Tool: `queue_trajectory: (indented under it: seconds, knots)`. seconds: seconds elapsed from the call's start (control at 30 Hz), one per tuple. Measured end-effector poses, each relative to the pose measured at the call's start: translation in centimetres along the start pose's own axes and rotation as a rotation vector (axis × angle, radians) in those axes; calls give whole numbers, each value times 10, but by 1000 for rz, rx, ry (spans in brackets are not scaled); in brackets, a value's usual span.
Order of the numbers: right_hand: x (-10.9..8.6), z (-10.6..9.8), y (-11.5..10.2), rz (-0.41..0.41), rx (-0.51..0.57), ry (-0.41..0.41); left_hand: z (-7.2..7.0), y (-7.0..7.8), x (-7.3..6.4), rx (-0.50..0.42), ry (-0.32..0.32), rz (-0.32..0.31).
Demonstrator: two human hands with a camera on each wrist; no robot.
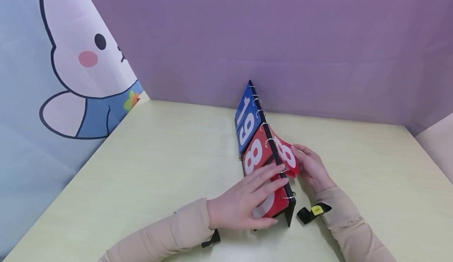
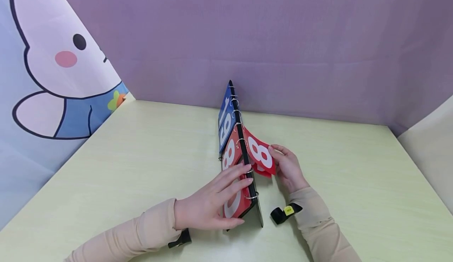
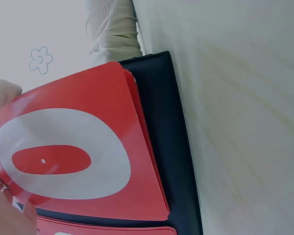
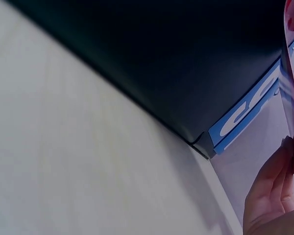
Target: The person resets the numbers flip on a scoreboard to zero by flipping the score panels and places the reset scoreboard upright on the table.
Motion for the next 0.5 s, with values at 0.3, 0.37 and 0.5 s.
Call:
queue_trajectory:
  seconds: [0.3,0.37,0.5]
  knots:
    - [5,-4,-1,-15,32,21,4,-4,0,-8,-9,-12]
    - [6,-5,-2,-28,30,24,4,-4,0,-1,-10,-13]
    - [7,-6,-4,-44,7,-4,6,-6,0,4,-14,-16]
Point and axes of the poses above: each hand's wrist, its own x-axis towards the middle knuckle, its own z-axis out of the palm, y = z × x, the point moved 8 cm from there along x, towards the middle knuckle, and after that the axes turned 6 degrees about z, right-handed, at the moved point
